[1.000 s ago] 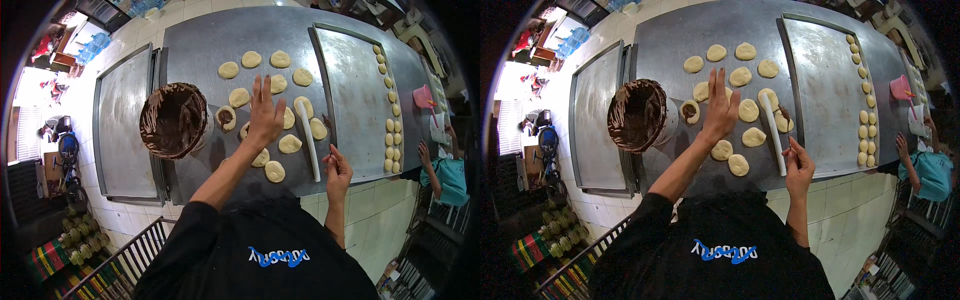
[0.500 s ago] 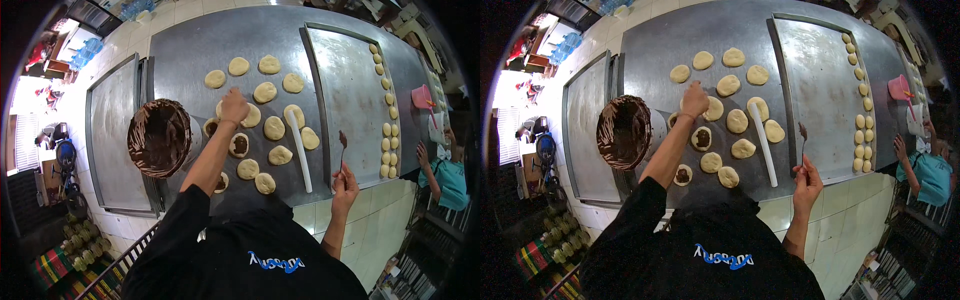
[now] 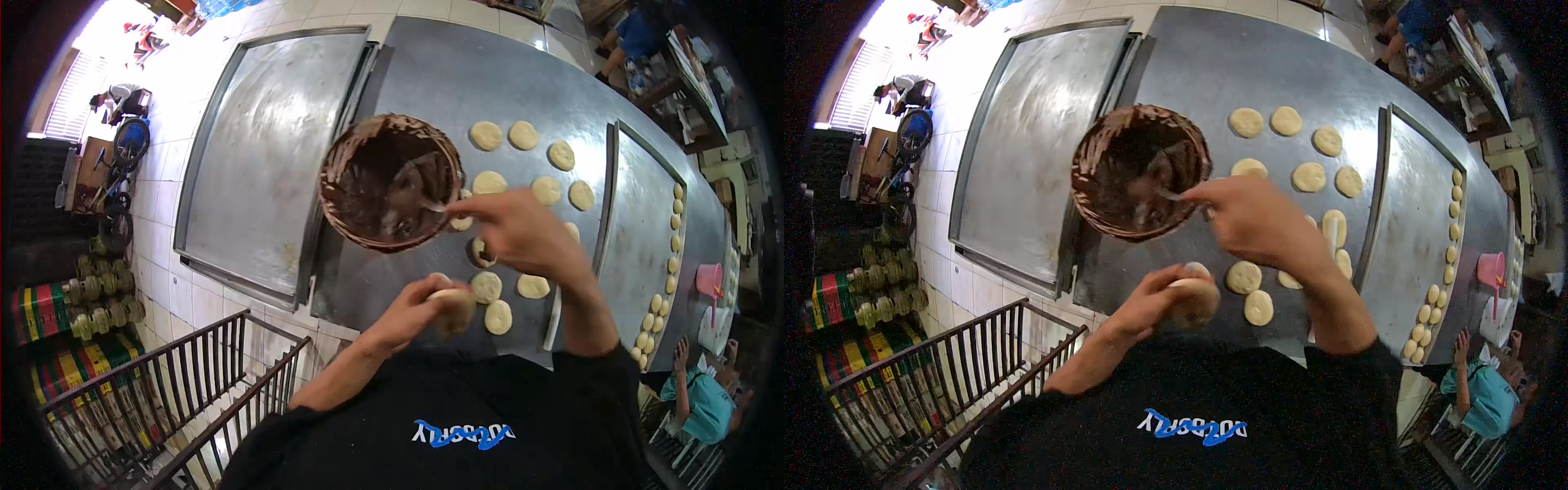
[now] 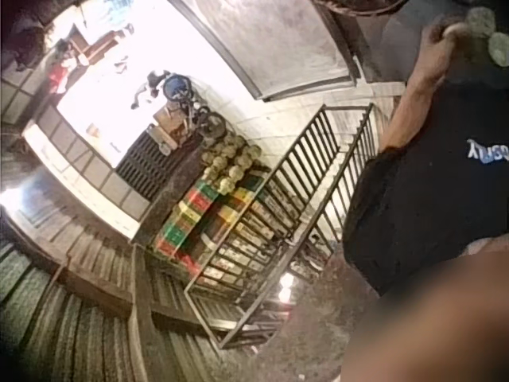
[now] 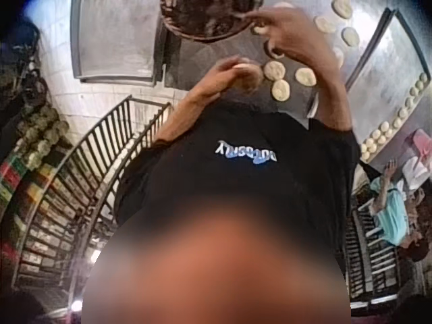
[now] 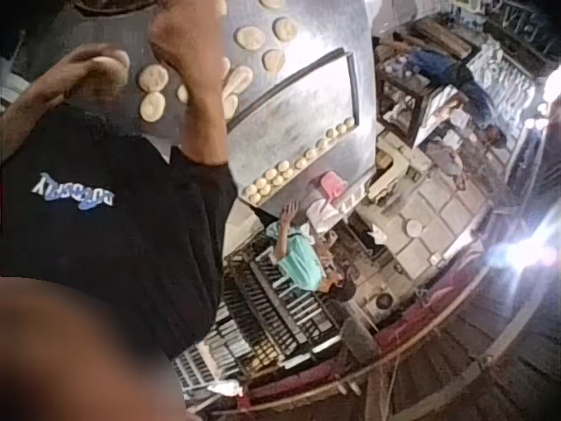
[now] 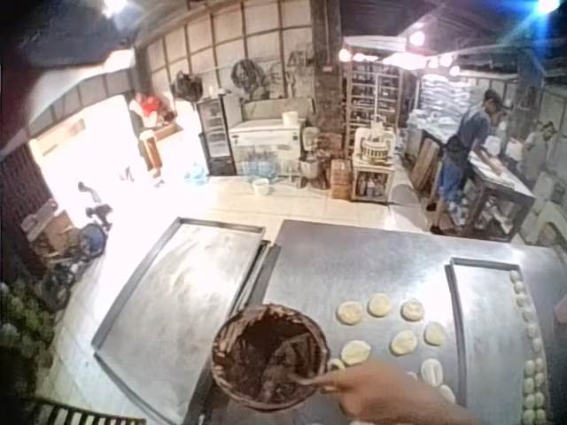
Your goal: Rolling out dough and filling it with chocolate spread to make bread rolls.
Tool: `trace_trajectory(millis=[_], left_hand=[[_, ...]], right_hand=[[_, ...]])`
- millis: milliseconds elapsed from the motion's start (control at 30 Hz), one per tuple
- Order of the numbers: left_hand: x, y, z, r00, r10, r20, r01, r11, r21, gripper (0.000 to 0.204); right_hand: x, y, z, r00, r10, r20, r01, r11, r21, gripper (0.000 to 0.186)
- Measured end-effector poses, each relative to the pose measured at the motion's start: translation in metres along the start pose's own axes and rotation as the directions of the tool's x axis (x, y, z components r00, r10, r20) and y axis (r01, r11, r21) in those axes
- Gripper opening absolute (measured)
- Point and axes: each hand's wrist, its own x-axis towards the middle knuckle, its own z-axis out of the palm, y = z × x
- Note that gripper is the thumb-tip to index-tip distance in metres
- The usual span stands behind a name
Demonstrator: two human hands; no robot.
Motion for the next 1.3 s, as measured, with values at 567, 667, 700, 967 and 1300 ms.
trace_trajectory(millis=[567, 667, 700, 967, 1300], left_hand=[[-0.079, -0.002, -0.166, 0.867, 0.065, -0.494, -0.391, 0.704, -0.593, 0.058], [-0.072, 0.024, -0.153, 0.86, 0.146, -0.489, -0.43, 0.724, -0.54, 0.06], [-0.071, 0.032, -0.146, 0.88, 0.215, -0.423, -0.435, 0.721, -0.54, 0.061], [-0.046, 0.078, -0.054, 0.913, 0.328, -0.243, -0.408, 0.703, -0.582, 0.066], [-0.021, 0.068, 0.005, 0.851, 0.469, -0.237, -0.522, 0.703, -0.483, 0.05]], right_hand=[[0.057, -0.059, 0.118, 0.977, 0.211, 0.043, -0.199, 0.962, -0.186, 0.035], [0.038, -0.066, 0.11, 0.95, 0.311, 0.009, -0.308, 0.935, 0.175, 0.033], [0.028, -0.067, 0.104, 0.862, 0.488, 0.141, -0.49, 0.725, 0.484, 0.032], [-0.045, -0.062, 0.106, 0.957, 0.26, -0.125, -0.133, 0.78, 0.611, 0.034], [-0.121, -0.004, 0.066, 0.732, -0.078, -0.677, -0.165, 0.944, -0.287, 0.033]])
